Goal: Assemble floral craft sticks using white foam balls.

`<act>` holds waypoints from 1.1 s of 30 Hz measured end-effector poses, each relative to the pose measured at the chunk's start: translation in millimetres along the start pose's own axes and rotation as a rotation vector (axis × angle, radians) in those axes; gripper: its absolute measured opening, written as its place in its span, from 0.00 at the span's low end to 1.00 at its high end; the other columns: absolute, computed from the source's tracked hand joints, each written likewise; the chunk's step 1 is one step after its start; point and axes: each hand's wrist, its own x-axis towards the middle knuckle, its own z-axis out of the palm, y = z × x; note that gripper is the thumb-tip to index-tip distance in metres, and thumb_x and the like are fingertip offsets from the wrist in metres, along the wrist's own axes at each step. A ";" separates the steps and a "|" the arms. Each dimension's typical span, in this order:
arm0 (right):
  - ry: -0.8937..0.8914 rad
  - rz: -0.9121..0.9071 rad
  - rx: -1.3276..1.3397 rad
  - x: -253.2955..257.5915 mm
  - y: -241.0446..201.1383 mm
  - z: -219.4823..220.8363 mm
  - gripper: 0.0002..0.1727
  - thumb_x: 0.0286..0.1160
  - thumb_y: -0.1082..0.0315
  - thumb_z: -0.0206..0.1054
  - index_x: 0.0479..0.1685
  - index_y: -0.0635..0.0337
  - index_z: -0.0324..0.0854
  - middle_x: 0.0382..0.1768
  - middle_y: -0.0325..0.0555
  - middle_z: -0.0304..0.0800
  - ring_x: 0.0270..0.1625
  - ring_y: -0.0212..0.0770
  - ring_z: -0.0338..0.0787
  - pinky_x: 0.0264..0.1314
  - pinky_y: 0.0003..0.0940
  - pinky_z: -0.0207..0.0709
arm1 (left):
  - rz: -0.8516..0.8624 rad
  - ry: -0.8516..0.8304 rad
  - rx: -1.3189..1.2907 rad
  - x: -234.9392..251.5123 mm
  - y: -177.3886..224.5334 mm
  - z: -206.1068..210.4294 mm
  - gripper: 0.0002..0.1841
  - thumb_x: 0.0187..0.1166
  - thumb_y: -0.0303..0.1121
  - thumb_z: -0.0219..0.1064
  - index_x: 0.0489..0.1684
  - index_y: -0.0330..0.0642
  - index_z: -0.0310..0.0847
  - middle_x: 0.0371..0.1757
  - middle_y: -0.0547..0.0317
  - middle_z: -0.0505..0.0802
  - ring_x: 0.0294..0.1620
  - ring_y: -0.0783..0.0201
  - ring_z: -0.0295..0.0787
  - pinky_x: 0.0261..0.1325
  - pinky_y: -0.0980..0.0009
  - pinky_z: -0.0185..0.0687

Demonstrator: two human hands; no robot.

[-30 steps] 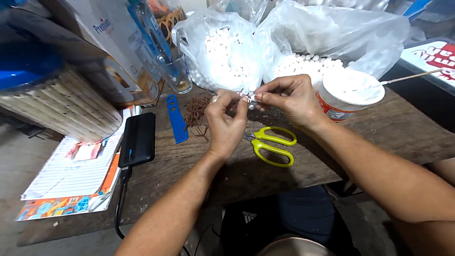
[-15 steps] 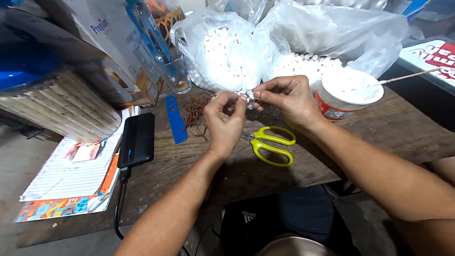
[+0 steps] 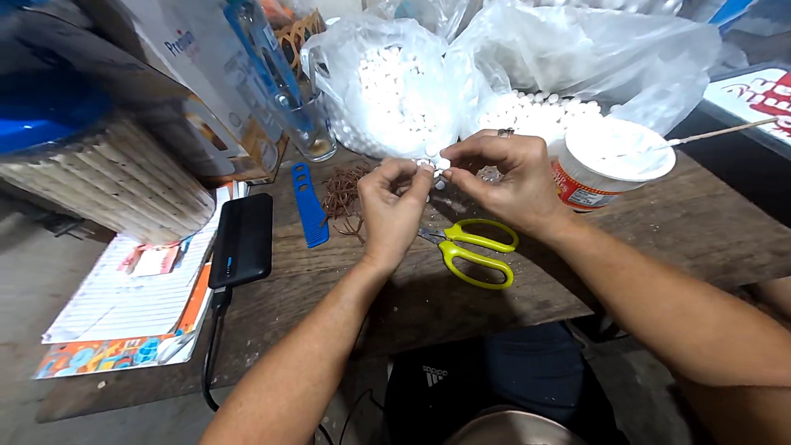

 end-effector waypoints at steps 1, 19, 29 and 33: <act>0.001 -0.010 -0.013 -0.3 0.3 0.4 0.09 0.71 0.76 0.69 0.44 0.74 0.89 0.38 0.52 0.92 0.37 0.27 0.90 0.44 0.18 0.84 | 0.001 -0.007 0.004 -0.4 0.5 0.1 0.06 0.78 0.20 0.66 0.30 0.36 0.82 0.33 0.64 0.85 0.30 0.82 0.81 0.34 0.88 0.78; 0.068 0.051 0.072 -4.9 -1.5 8.5 0.08 0.75 0.75 0.68 0.41 0.72 0.90 0.37 0.47 0.93 0.37 0.22 0.90 0.44 0.16 0.84 | 0.024 0.030 -0.036 -2.6 -0.3 4.5 0.08 0.77 0.18 0.65 0.28 0.37 0.82 0.33 0.66 0.85 0.33 0.82 0.82 0.38 0.87 0.80; 0.050 0.214 0.151 3.0 -5.7 1.2 0.11 0.75 0.72 0.70 0.49 0.71 0.88 0.39 0.41 0.93 0.37 0.21 0.89 0.44 0.17 0.85 | -0.237 0.036 -0.216 2.4 1.0 4.2 0.09 0.85 0.24 0.64 0.33 0.42 0.87 0.32 0.70 0.91 0.31 0.79 0.86 0.39 0.82 0.84; 0.034 0.503 0.312 10.1 -5.9 -5.0 0.12 0.84 0.69 0.61 0.54 0.66 0.86 0.41 0.36 0.91 0.37 0.25 0.89 0.42 0.24 0.86 | -0.471 0.021 -0.424 8.9 12.8 -4.4 0.11 0.91 0.33 0.58 0.47 0.46 0.89 0.50 0.65 0.95 0.46 0.75 0.91 0.49 0.78 0.86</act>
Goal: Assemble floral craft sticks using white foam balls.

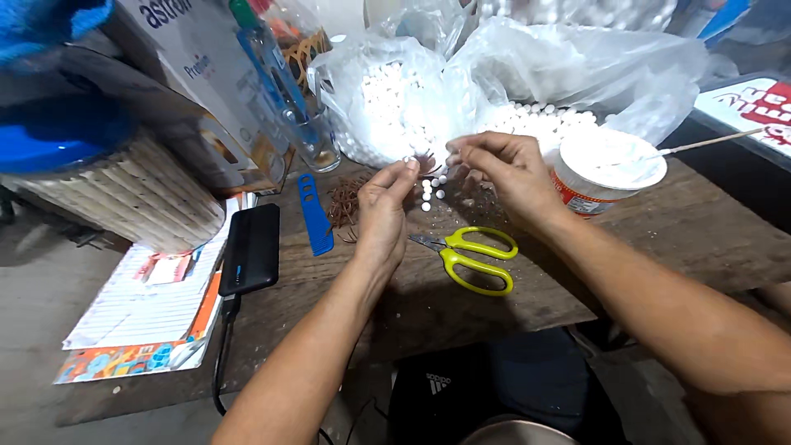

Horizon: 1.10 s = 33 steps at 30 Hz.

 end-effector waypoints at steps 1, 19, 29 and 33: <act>-0.034 0.035 0.011 -0.8 1.7 2.3 0.10 0.81 0.70 0.63 0.51 0.66 0.86 0.40 0.36 0.90 0.36 0.24 0.87 0.41 0.23 0.84 | -0.015 -0.020 -0.031 -0.2 0.9 0.0 0.11 0.91 0.33 0.57 0.51 0.45 0.88 0.55 0.65 0.94 0.51 0.75 0.90 0.54 0.77 0.85; -0.045 -0.167 -0.253 -13.3 4.3 15.9 0.07 0.76 0.72 0.69 0.31 0.64 0.89 0.32 0.40 0.85 0.31 0.22 0.80 0.33 0.14 0.73 | 0.311 0.018 0.161 -4.5 -14.9 8.2 0.03 0.81 0.25 0.69 0.39 0.42 0.89 0.35 0.68 0.91 0.33 0.78 0.85 0.38 0.82 0.82; -0.149 -0.129 -0.308 -13.6 -1.5 11.6 0.09 0.77 0.72 0.66 0.28 0.63 0.85 0.27 0.39 0.81 0.27 0.24 0.76 0.30 0.18 0.70 | 0.131 -0.015 0.055 -1.2 -14.5 8.7 0.09 0.79 0.18 0.67 0.34 0.42 0.89 0.35 0.68 0.92 0.35 0.78 0.87 0.43 0.80 0.85; -0.199 -0.037 -0.282 -28.1 -16.9 -4.8 0.09 0.81 0.68 0.67 0.47 0.62 0.90 0.38 0.40 0.90 0.35 0.24 0.85 0.37 0.20 0.80 | 0.076 0.002 -0.014 -1.4 -11.9 10.1 0.10 0.80 0.19 0.66 0.32 0.44 0.88 0.33 0.68 0.91 0.33 0.75 0.87 0.43 0.78 0.86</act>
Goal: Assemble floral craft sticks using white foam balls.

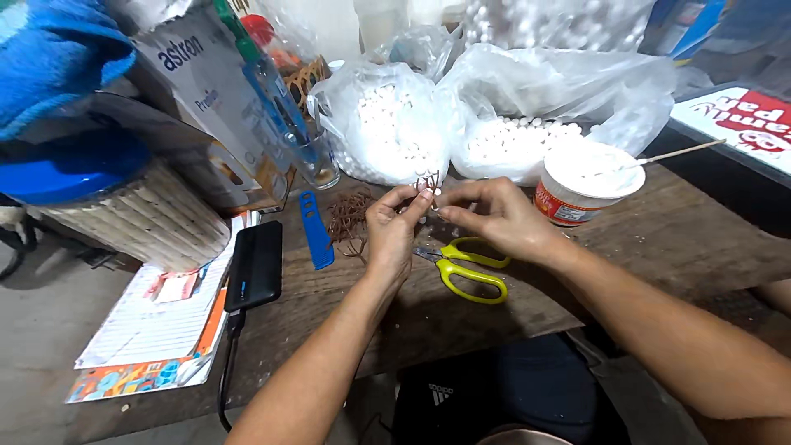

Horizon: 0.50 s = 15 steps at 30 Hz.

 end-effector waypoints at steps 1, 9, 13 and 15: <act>0.028 -0.009 -0.014 -12.9 -0.5 -7.6 0.11 0.80 0.65 0.67 0.51 0.61 0.90 0.39 0.37 0.91 0.34 0.23 0.86 0.36 0.20 0.80 | 0.000 -0.008 -0.004 -0.3 1.5 -1.1 0.09 0.81 0.19 0.65 0.34 0.43 0.88 0.35 0.66 0.92 0.35 0.74 0.89 0.45 0.77 0.87; 0.656 0.203 0.077 -114.5 49.7 -102.1 0.07 0.73 0.68 0.70 0.31 0.41 0.83 0.23 0.18 0.85 0.22 0.18 0.81 0.27 0.17 0.80 | 0.029 -0.074 0.062 -7.1 9.6 -1.3 0.08 0.83 0.21 0.62 0.37 0.43 0.84 0.36 0.62 0.96 0.33 0.74 0.92 0.40 0.80 0.88; 0.738 0.219 -0.001 -101.4 47.5 -123.5 0.13 0.81 0.65 0.65 0.62 0.50 0.78 0.28 0.18 0.78 0.23 0.16 0.78 0.28 0.14 0.78 | 0.082 -0.089 0.096 -6.7 5.7 -0.6 0.08 0.79 0.17 0.66 0.36 0.42 0.85 0.33 0.63 0.94 0.31 0.72 0.91 0.39 0.77 0.89; 0.732 0.132 -0.048 -96.1 48.5 -126.5 0.10 0.85 0.65 0.61 0.57 0.54 0.83 0.29 0.19 0.82 0.25 0.16 0.81 0.31 0.14 0.79 | 0.095 -0.091 0.104 -6.6 4.9 -0.3 0.09 0.78 0.16 0.66 0.34 0.42 0.85 0.33 0.63 0.94 0.31 0.73 0.91 0.40 0.77 0.89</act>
